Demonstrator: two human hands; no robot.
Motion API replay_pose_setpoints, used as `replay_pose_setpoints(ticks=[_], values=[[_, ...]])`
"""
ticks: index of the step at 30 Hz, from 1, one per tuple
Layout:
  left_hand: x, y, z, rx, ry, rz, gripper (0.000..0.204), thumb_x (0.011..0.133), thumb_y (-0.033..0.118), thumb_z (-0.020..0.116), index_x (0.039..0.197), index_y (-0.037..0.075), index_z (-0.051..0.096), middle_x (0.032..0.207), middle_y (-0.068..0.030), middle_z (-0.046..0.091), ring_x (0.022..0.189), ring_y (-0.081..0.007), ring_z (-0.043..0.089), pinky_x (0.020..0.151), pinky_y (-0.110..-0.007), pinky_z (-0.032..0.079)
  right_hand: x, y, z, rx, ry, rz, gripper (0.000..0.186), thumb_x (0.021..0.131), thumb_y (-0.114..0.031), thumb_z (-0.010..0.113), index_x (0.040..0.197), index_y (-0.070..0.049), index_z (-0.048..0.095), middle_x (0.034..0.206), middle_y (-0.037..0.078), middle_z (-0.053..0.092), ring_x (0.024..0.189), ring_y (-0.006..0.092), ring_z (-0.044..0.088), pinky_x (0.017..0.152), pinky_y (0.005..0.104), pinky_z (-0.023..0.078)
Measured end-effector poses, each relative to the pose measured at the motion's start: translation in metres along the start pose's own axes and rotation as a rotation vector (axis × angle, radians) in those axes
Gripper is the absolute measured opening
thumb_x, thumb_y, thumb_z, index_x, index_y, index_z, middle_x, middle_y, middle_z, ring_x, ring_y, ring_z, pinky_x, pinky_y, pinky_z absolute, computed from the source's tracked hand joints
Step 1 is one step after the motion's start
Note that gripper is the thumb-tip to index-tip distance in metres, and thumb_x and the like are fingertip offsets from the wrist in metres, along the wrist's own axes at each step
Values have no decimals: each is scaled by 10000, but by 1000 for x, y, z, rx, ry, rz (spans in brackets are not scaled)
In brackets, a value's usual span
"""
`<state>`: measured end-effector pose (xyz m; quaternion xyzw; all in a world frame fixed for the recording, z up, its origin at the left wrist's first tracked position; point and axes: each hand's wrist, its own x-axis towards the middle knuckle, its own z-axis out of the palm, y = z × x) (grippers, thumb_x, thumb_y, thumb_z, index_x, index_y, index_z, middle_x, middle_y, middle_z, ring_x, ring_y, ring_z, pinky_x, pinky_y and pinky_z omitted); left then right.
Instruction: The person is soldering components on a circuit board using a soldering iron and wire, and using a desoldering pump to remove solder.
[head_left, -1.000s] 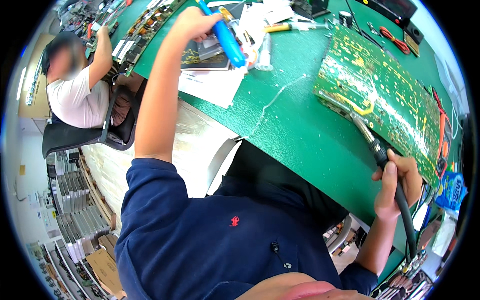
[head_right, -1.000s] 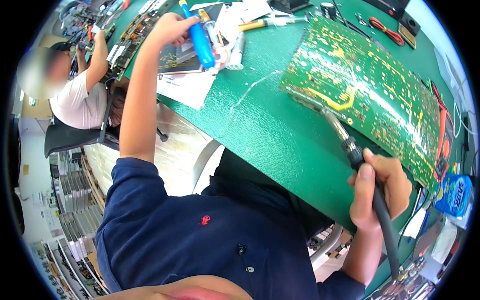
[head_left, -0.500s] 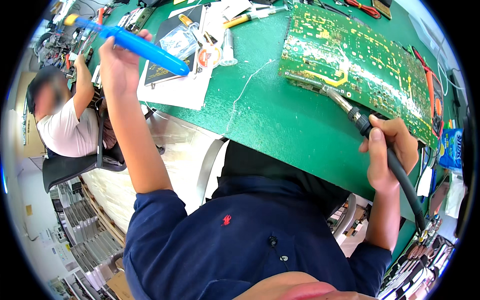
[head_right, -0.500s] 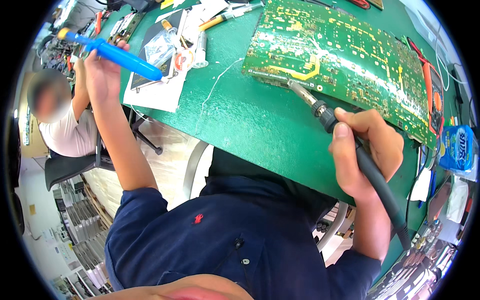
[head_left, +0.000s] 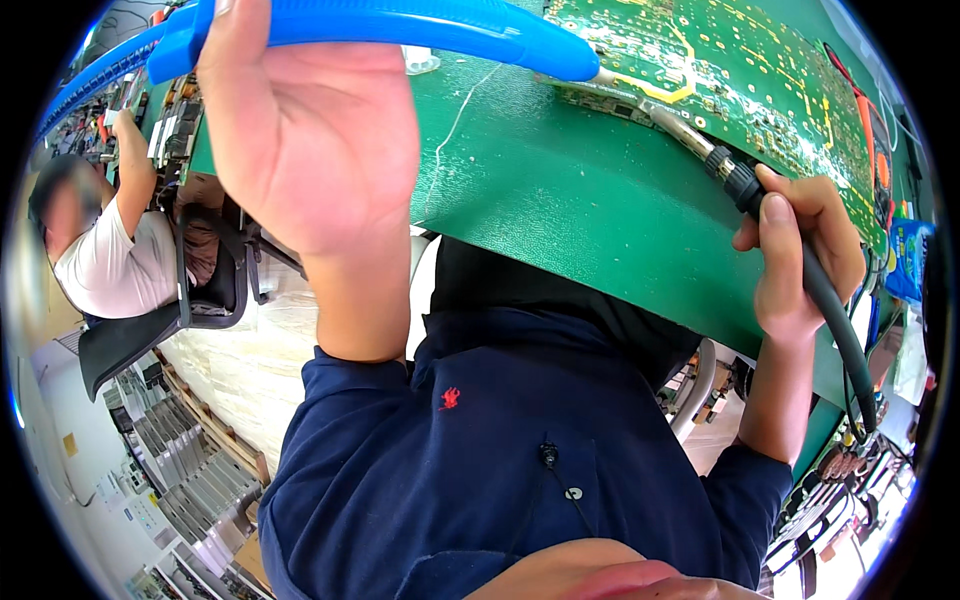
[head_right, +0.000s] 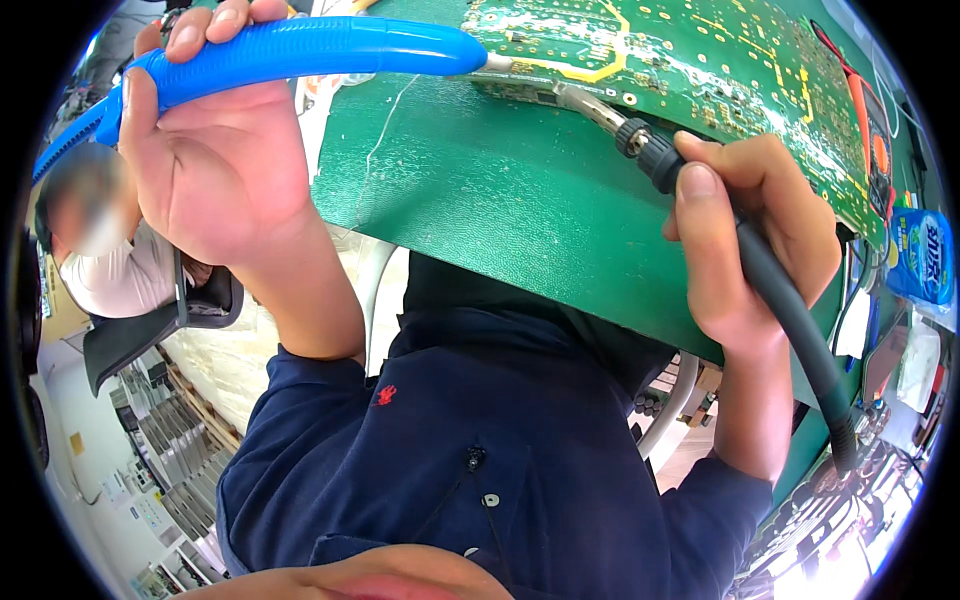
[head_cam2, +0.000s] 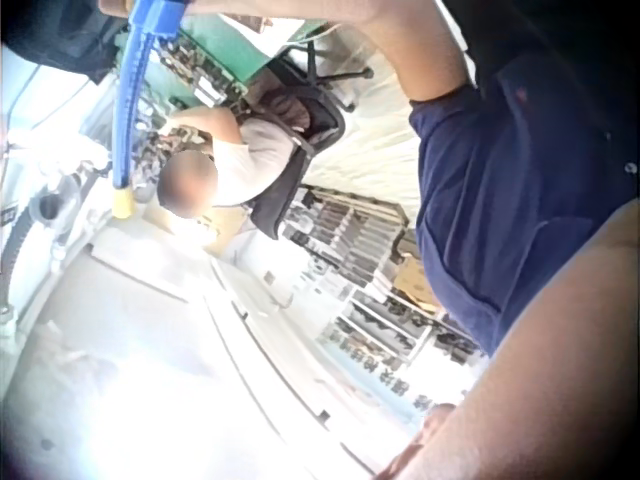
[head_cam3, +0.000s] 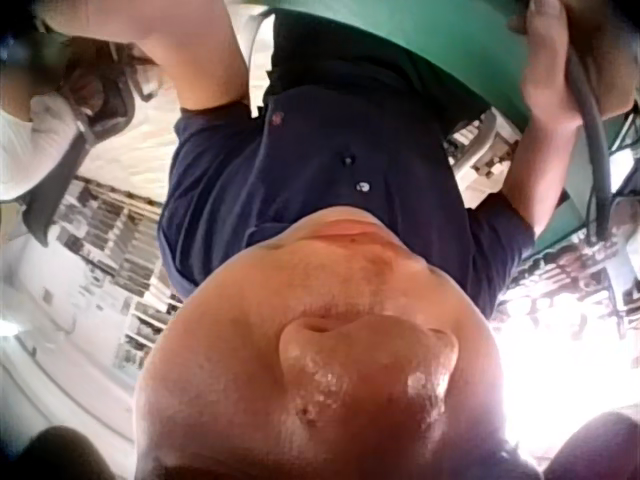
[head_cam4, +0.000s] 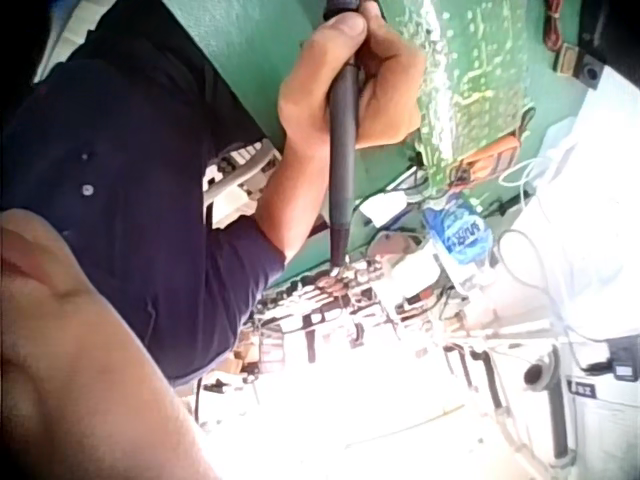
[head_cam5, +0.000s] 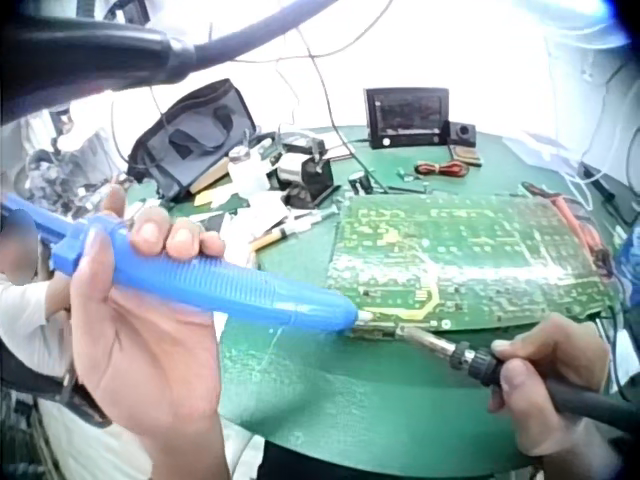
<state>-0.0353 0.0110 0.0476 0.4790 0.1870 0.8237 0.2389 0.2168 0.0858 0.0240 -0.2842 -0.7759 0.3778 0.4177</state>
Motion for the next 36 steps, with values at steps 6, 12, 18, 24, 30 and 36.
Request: replay_pose_setpoints(ticks=[6, 12, 18, 24, 30, 36], values=[[-9, -25, 18, -44, -20, 57, 313, 973, 200, 339, 1218, 17, 403, 916, -92, 465, 868, -207, 468, 865, -395, 375, 0, 1, 0, 6, 8, 2, 57, 795, 21, 551, 794, 77, 563, 690, 112, 626, 509, 80, 545, 476, 192, 416], [-9, -32, 8, -122, 5, 24, 299, 974, 207, 338, 1190, 13, 411, 919, -100, 467, 873, -210, 479, 859, -394, 389, 1, 1, 2, -4, 25, -14, 64, 796, 10, 561, 797, 72, 579, 649, 90, 608, 501, 79, 543, 471, 190, 415], [-9, -30, 16, -48, -93, 38, 299, 976, 215, 332, 1177, 10, 412, 921, -104, 467, 878, -213, 481, 858, -396, 397, 1, 1, 2, -17, 27, -14, 74, 798, -2, 566, 804, 68, 589, 610, 67, 580, 493, 73, 538, 462, 185, 402], [-11, -30, 20, -32, -36, 37, 288, 974, 212, 338, 1163, 11, 418, 900, -102, 473, 863, -215, 486, 848, -394, 402, 1, 3, 2, 4, 24, -29, 61, 791, 9, 567, 798, 66, 585, 599, 64, 570, 490, 65, 524, 459, 187, 392], [-8, -37, 15, -21, 71, 58, 246, 969, 192, 357, 1134, 24, 429, 848, -75, 480, 806, -187, 499, 811, -376, 421, 1, 3, 1, 23, 15, -28, 55, 784, 18, 567, 788, 72, 577, 597, 66, 569, 493, 60, 517, 465, 185, 391], [-5, -38, 29, 139, 99, 111, 184, 948, 136, 414, 1107, 45, 419, 796, -44, 472, 733, -145, 497, 693, -321, 458, 1, 3, 2, 33, 17, -29, 56, 785, 18, 566, 784, 74, 573, 607, 74, 580, 495, 59, 519, 468, 184, 395]])
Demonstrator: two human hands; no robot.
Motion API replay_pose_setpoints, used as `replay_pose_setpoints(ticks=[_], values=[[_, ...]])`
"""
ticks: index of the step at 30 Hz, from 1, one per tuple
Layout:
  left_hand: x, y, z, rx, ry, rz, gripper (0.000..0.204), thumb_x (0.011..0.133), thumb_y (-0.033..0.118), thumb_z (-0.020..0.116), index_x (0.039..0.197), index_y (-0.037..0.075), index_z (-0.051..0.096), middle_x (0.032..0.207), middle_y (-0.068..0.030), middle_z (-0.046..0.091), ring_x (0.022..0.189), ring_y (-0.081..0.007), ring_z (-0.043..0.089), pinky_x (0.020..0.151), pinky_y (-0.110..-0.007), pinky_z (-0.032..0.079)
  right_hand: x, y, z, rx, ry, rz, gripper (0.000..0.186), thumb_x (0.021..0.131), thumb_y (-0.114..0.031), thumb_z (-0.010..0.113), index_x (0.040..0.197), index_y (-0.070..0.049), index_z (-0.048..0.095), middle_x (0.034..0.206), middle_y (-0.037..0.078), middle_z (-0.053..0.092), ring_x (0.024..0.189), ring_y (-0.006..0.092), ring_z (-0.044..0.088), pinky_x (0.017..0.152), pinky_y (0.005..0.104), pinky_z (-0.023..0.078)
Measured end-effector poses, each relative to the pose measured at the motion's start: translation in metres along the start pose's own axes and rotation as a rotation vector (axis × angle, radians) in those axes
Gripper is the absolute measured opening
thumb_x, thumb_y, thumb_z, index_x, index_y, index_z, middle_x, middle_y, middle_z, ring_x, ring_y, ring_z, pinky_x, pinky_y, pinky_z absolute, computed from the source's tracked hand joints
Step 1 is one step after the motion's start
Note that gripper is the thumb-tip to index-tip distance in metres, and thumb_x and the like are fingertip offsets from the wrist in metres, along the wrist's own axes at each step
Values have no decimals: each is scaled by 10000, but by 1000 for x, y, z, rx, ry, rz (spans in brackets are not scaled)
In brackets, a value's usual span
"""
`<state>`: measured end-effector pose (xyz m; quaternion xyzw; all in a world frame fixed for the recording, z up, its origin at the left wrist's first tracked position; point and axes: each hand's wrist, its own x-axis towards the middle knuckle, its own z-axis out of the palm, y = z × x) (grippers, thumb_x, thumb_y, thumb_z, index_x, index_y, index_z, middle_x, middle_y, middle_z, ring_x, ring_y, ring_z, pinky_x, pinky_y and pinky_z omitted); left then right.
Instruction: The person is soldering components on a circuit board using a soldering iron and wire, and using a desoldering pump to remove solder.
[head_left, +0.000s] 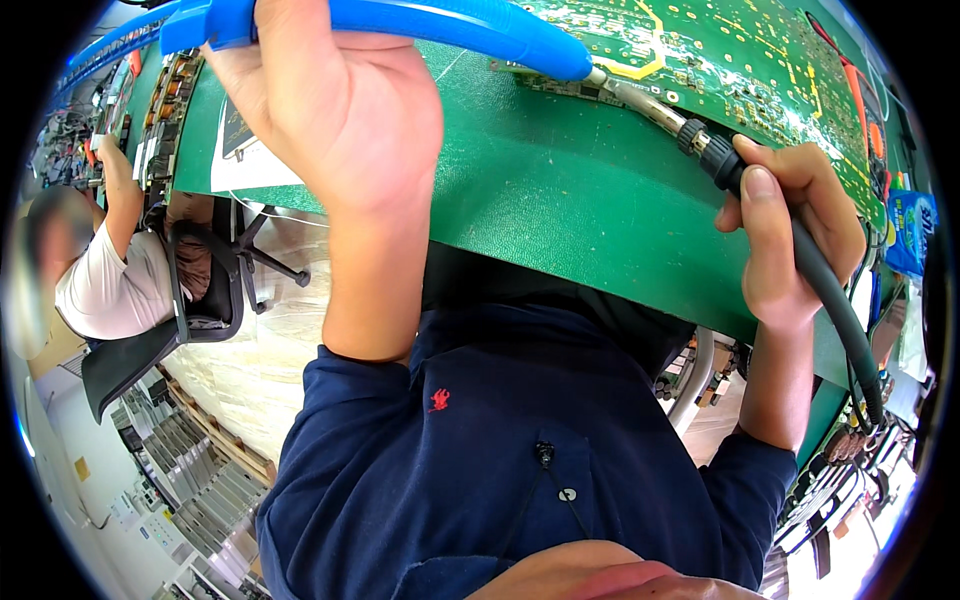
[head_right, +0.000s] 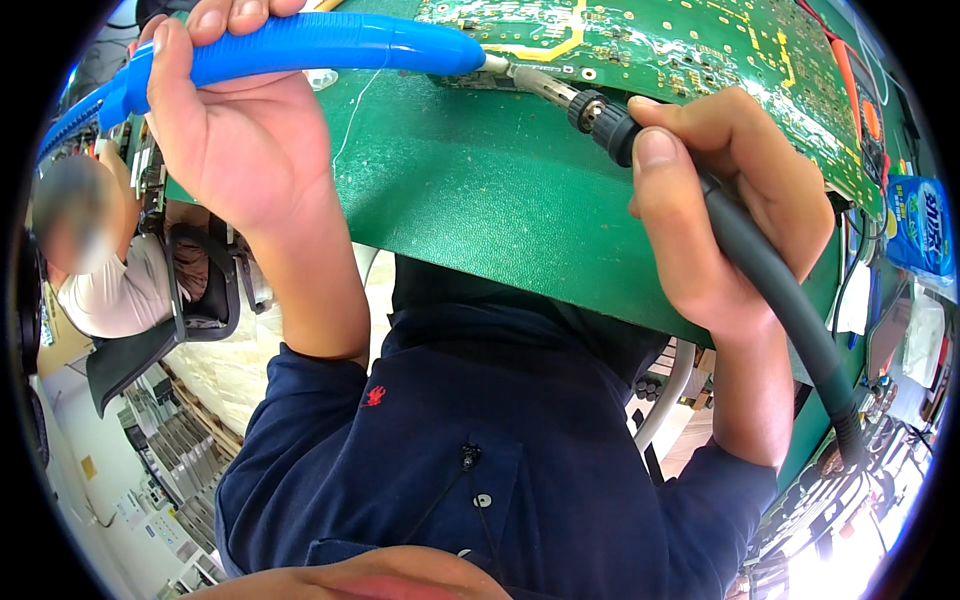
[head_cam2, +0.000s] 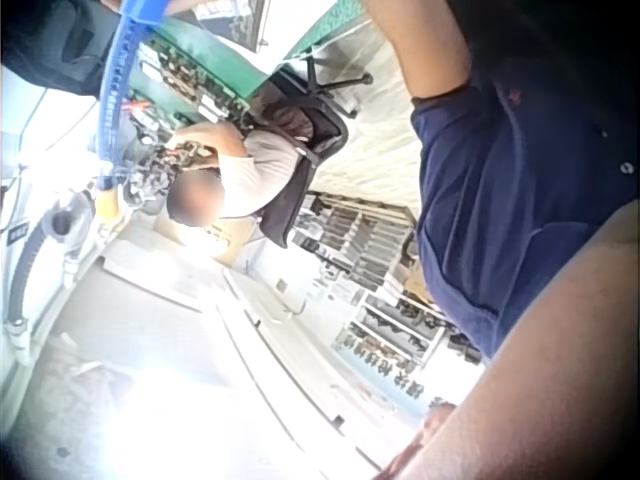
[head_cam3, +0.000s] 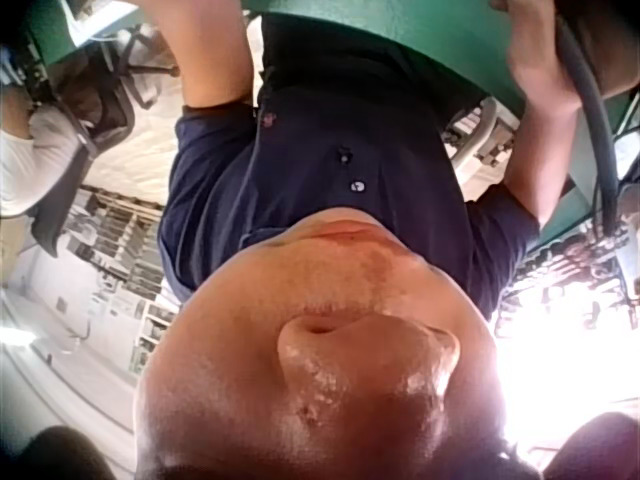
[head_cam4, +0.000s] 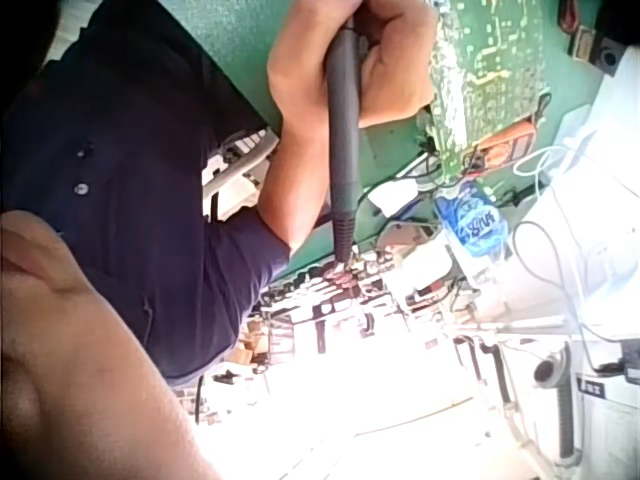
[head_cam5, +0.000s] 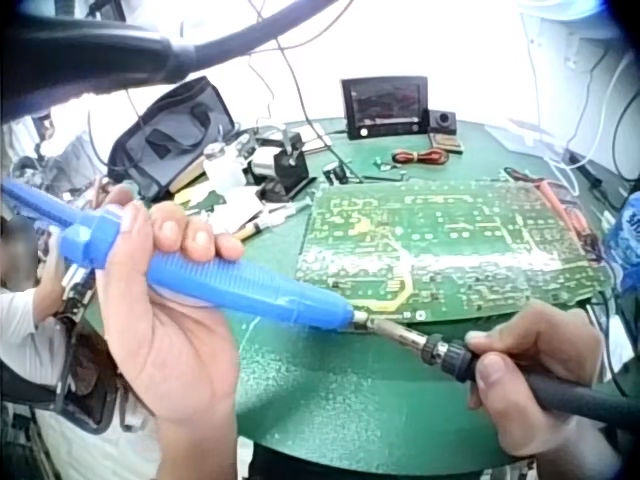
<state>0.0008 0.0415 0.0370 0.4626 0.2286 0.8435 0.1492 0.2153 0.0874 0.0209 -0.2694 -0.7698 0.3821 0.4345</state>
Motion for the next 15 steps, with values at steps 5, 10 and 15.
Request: replay_pose_setpoints(ticks=[5, 10, 15], values=[[-1, 2, 10, -2, 91, -21, 154, 924, 117, 452, 1059, 52, 415, 760, -35, 452, 694, -138, 478, 642, -304, 452, -1, -2, 1, 5, 3, 34, 55, 789, 17, 562, 780, 71, 571, 614, 79, 586, 498, 62, 529, 472, 182, 399], [0, 2, 11, 30, 122, -17, 140, 912, 123, 468, 1022, 52, 419, 751, -28, 437, 681, -133, 463, 633, -298, 441, -1, -3, 1, 0, 4, 49, 65, 797, 8, 558, 789, 72, 573, 618, 80, 587, 503, 68, 541, 474, 180, 402], [1, 0, 6, 42, 101, -13, 105, 913, 128, 469, 969, 48, 430, 751, -29, 436, 679, -132, 458, 624, -298, 433, 1, -3, 0, 13, -1, 60, 72, 799, 3, 557, 803, 72, 579, 615, 72, 583, 508, 68, 545, 475, 177, 401]])
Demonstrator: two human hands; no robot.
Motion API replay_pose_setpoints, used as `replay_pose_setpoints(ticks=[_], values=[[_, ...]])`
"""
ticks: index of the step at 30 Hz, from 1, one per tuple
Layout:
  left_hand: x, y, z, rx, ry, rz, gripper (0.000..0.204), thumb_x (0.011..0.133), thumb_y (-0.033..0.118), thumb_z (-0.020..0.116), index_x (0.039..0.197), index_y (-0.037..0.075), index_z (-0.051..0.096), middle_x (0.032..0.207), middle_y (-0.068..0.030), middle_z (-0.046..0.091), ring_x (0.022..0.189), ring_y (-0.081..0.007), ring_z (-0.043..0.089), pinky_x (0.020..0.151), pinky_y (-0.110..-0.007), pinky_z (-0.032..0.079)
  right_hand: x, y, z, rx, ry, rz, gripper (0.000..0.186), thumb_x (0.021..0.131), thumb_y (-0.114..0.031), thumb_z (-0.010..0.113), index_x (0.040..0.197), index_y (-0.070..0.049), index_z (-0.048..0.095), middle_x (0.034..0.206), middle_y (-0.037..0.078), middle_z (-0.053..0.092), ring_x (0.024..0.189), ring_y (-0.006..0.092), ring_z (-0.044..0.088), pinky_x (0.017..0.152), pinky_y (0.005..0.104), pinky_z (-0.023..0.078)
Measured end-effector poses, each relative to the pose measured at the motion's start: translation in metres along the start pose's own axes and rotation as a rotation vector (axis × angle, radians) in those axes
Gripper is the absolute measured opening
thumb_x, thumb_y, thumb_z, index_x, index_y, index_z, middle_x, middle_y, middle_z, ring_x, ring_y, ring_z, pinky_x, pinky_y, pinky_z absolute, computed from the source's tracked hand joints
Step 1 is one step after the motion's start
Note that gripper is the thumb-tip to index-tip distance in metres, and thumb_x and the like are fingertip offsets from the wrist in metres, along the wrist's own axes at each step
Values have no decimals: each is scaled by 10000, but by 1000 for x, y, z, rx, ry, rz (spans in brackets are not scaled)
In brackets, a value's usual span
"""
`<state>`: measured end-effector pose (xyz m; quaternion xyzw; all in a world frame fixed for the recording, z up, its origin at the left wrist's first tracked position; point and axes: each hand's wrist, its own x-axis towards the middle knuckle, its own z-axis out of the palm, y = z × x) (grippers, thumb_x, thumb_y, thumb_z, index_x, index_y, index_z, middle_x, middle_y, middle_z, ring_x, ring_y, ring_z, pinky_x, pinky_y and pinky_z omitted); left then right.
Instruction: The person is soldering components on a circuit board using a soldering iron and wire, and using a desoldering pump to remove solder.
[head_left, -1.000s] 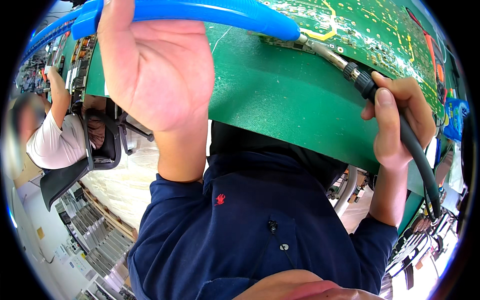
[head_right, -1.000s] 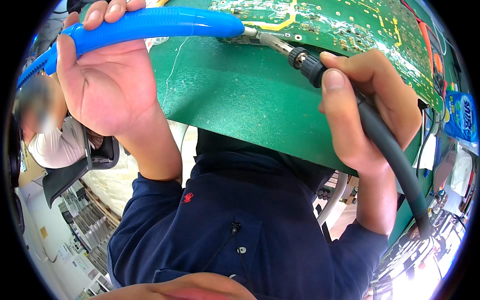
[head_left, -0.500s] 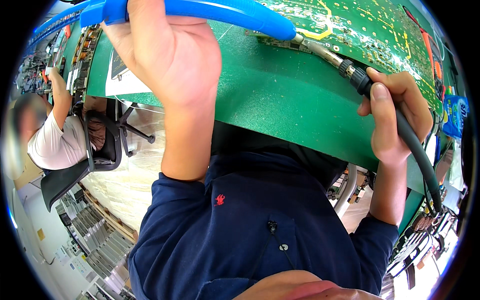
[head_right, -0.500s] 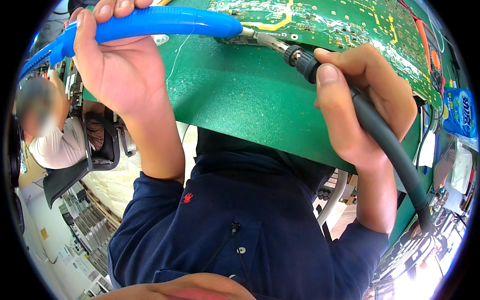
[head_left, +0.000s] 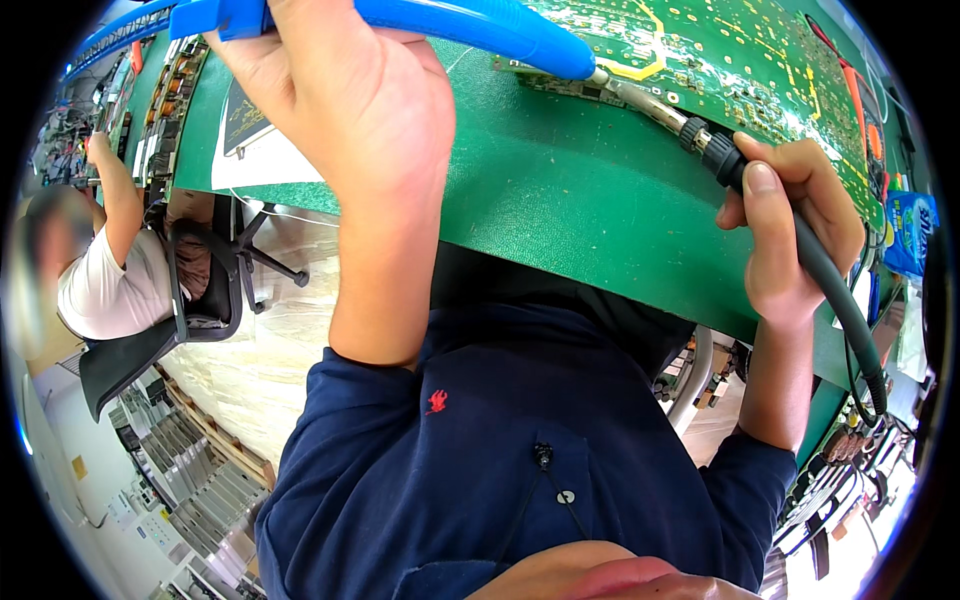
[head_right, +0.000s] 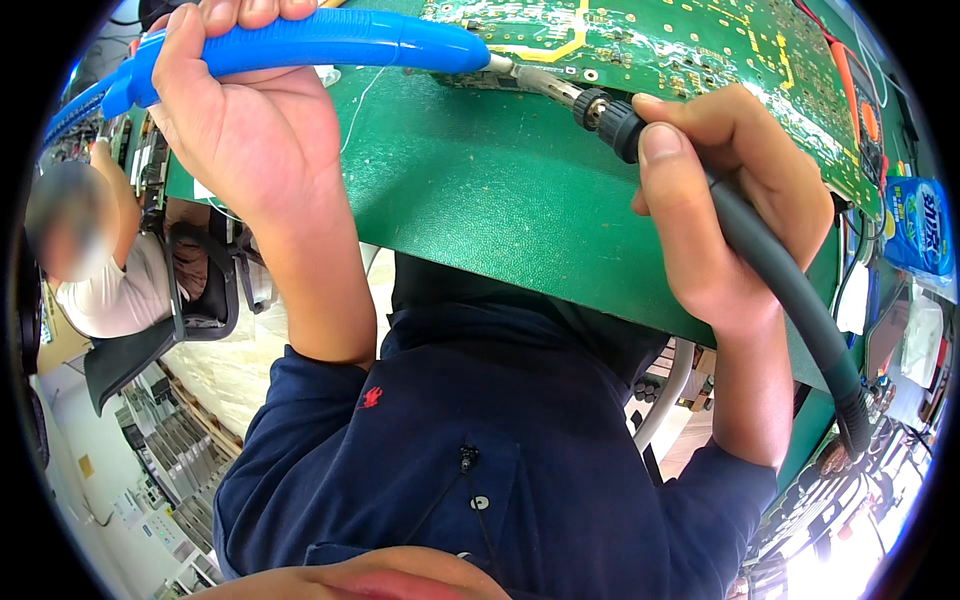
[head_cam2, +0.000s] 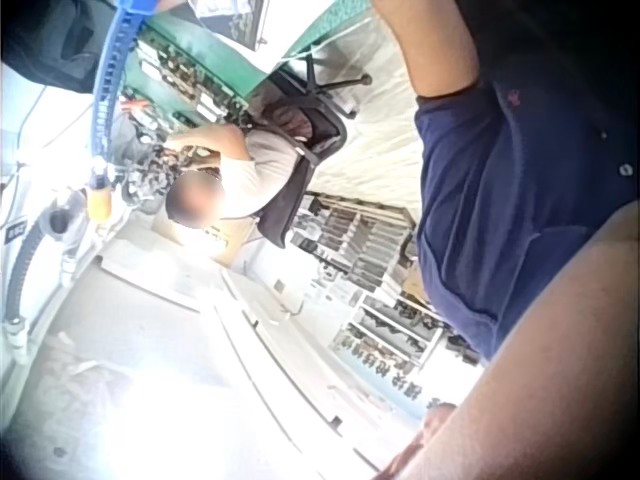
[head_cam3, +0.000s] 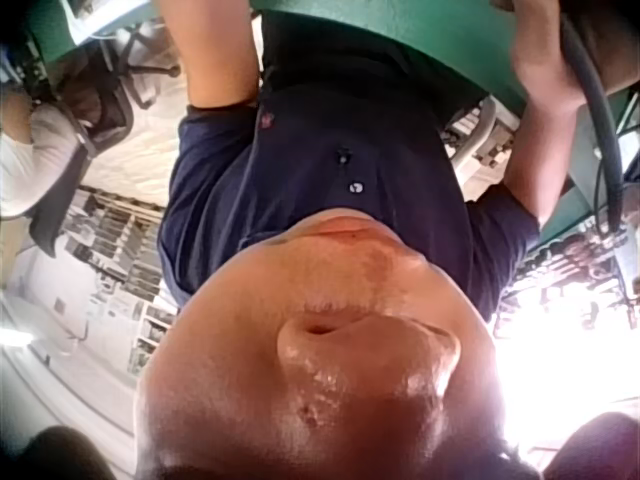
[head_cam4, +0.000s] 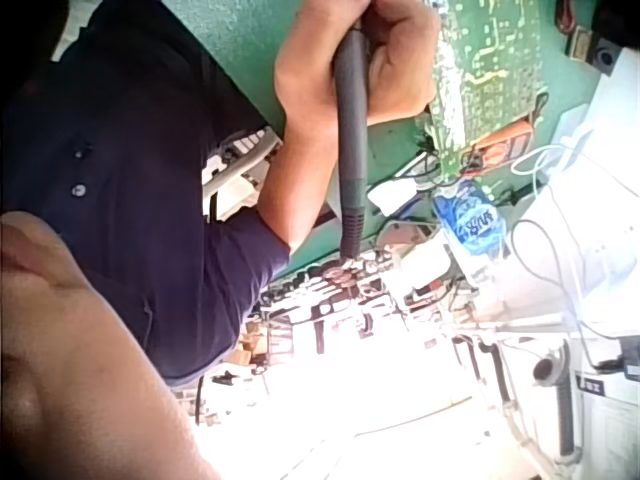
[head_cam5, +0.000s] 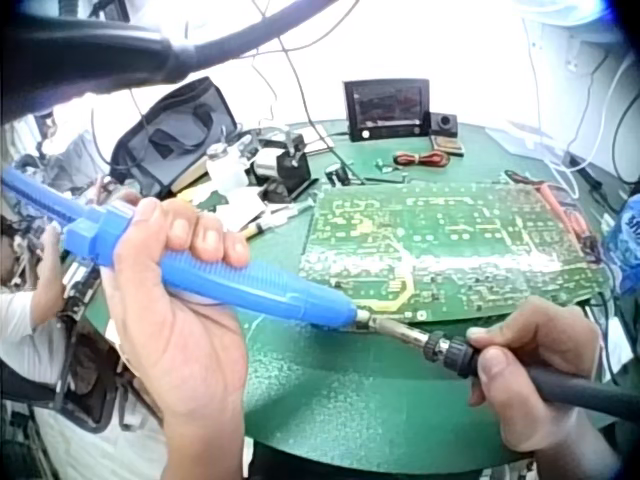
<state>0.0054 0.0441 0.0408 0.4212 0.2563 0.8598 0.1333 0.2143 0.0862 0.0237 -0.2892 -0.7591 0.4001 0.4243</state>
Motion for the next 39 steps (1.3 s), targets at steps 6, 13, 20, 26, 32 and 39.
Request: replay_pose_setpoints(ticks=[6, 13, 20, 26, 32, 39], values=[[1, -11, -5, 56, -17, 43, 90, 920, 134, 461, 902, 53, 427, 749, -31, 436, 668, -129, 446, 605, -295, 417, 4, 7, -2, 7, 0, 13, 70, 797, 5, 557, 801, 72, 579, 616, 72, 584, 509, 68, 547, 475, 176, 402], [0, -33, -2, 12, 59, 8, 107, 932, 150, 454, 954, 49, 424, 759, -33, 437, 673, -134, 441, 606, -300, 412, 16, 27, -5, 12, -9, 38, 55, 787, 14, 554, 778, 67, 567, 654, 99, 611, 521, 79, 563, 491, 184, 424], [-7, -43, -43, -107, 61, -23, 306, 939, 281, 414, 1101, 23, 442, 1000, -171, 506, 953, -294, 482, 848, -468, 380, 22, 46, -7, 74, 55, -6, 152, 822, -51, 527, 871, 80, 586, 625, 90, 580, 521, 90, 545, 498, 196, 418], [-15, -25, -80, -152, 201, -92, 521, 926, 517, 320, 1158, 117, 560, 1243, -282, 473, 1139, -412, 485, 989, -604, 333, 29, 57, -28, 178, 196, -108, 340, 873, -154, 422, 1056, 109, 537, 634, 161, 546, 535, 181, 516, 526, 269, 421], [-30, -21, -101, -45, 257, -120, 501, 907, 513, 371, 1126, 103, 559, 1230, -308, 469, 1178, -398, 462, 1005, -551, 358, 31, 59, -37, 207, 117, -165, 453, 905, -176, 308, 1173, 147, 479, 624, 138, 507, 597, 191, 447, 555, 297, 349], [-35, -31, -111, 21, 215, -118, 475, 901, 484, 399, 1165, 110, 526, 1246, -306, 450, 1206, -398, 433, 1020, -558, 333, 26, 62, -24, 153, 163, -119, 431, 915, -191, 307, 1160, 110, 495, 616, 128, 498, 588, 183, 434, 549, 306, 336]])
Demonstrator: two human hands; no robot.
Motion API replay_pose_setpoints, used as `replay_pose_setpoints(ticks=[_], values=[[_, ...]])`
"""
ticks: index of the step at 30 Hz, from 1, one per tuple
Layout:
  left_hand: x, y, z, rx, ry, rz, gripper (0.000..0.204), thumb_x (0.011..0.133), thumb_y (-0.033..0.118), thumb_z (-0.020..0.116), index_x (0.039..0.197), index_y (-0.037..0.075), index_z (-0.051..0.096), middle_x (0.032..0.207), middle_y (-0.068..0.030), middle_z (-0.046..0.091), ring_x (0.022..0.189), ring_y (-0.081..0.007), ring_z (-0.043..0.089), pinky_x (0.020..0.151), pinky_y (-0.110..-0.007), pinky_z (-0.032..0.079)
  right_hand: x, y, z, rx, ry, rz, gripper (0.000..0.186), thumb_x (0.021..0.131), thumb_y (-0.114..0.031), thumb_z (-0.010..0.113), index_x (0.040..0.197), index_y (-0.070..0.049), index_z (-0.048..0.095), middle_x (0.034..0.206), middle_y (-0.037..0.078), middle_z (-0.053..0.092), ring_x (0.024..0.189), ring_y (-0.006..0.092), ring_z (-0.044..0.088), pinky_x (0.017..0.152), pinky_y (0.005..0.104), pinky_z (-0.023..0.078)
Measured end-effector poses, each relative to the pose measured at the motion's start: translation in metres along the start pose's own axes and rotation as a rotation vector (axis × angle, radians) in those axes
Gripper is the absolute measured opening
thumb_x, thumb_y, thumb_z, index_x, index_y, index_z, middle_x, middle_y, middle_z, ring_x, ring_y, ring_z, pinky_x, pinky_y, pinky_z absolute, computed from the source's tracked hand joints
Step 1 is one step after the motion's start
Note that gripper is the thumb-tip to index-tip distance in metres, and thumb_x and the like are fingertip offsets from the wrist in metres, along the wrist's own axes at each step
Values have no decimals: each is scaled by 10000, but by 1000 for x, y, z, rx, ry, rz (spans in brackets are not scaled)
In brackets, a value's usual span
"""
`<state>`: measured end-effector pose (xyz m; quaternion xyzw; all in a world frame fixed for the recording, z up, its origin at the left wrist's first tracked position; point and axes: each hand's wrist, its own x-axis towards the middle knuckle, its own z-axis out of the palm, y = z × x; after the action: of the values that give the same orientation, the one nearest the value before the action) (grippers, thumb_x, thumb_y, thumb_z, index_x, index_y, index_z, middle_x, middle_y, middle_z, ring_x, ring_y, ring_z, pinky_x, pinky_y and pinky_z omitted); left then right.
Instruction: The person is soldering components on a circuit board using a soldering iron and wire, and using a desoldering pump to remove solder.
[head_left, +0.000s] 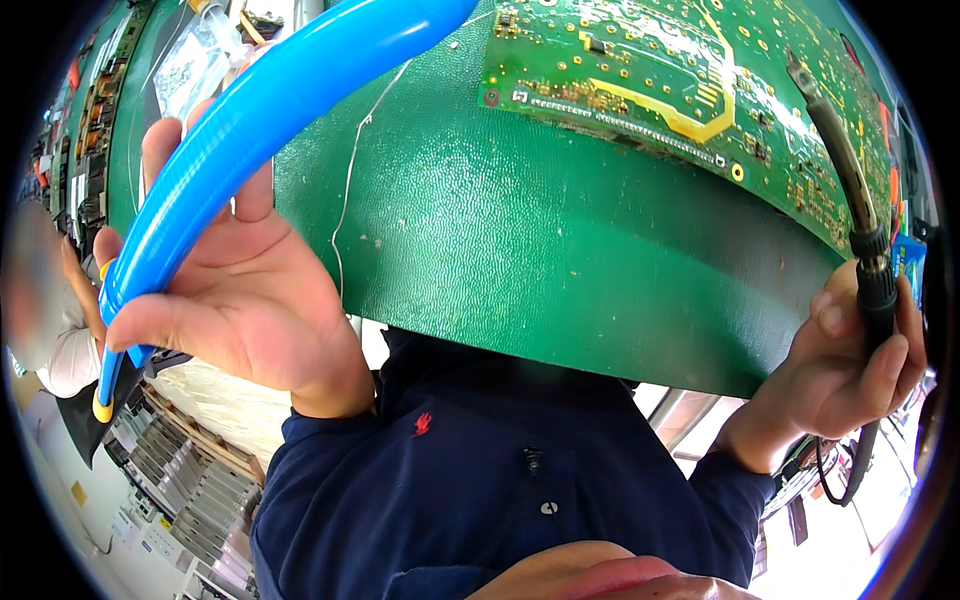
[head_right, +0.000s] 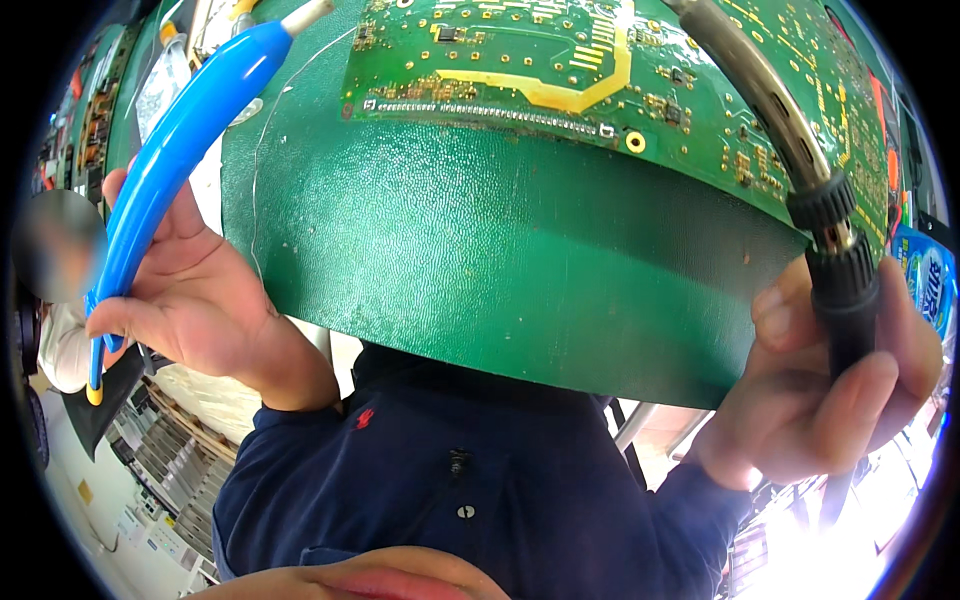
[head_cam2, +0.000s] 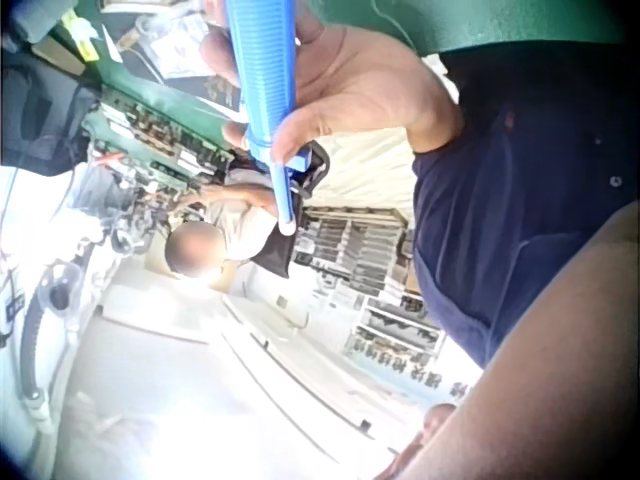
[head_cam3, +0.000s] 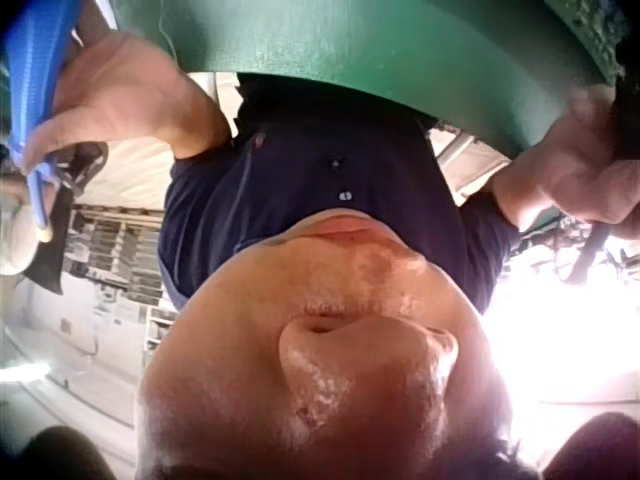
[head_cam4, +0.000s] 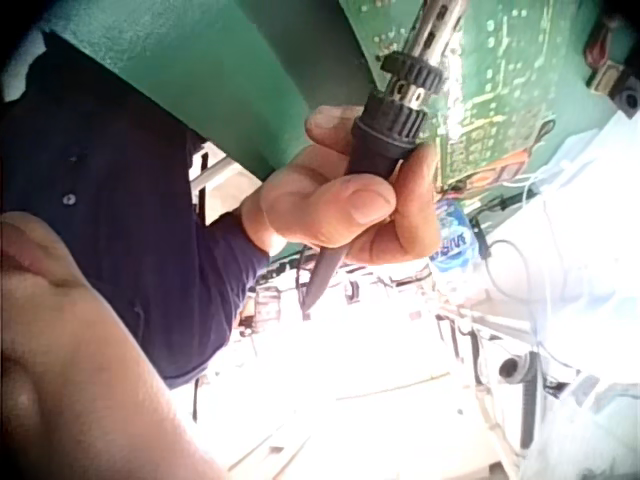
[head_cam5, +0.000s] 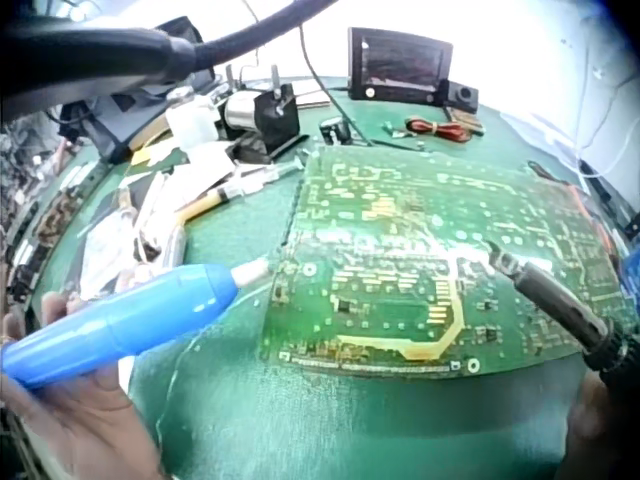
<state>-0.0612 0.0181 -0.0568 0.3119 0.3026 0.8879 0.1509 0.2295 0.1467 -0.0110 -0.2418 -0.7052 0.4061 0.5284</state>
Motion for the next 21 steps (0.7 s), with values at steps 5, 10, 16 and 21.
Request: replay_pose_setpoints(ticks=[5, 10, 16, 21], values=[[3, 1, -6, -127, -96, -96, 496, 905, 479, 394, 1187, 90, 517, 1246, -297, 457, 1208, -401, 427, 1022, -548, 338, 0, 2, 0, -62, -38, -23, 409, 922, -207, 328, 1160, 84, 490, 641, 134, 510, 591, 178, 439, 552, 308, 333], [3, 2, -4, -9, -117, -22, 494, 898, 473, 423, 1189, 87, 529, 1252, -275, 466, 1214, -385, 428, 1026, -538, 339, 3, 2, 1, -143, -22, -22, 395, 934, -219, 350, 1165, 75, 479, 668, 150, 524, 592, 172, 445, 544, 292, 341], [14, 21, 17, 249, 20, 230, 497, 877, 493, 455, 1159, 97, 559, 1257, -216, 490, 1195, -375, 453, 1045, -520, 324, 10, -3, 6, -318, 49, -93, 522, 938, -376, 444, 1175, 89, 447, 679, 168, 571, 580, 186, 533, 519, 280, 439], [29, 70, 23, 410, -147, 532, 514, 868, 503, 478, 1100, 54, 573, 1152, -167, 559, 1143, -365, 499, 1052, -555, 294, 10, -6, 7, -329, 44, -218, 589, 899, -429, 515, 1172, 93, 490, 716, 140, 635, 623, 158, 582, 572, 256, 460]])
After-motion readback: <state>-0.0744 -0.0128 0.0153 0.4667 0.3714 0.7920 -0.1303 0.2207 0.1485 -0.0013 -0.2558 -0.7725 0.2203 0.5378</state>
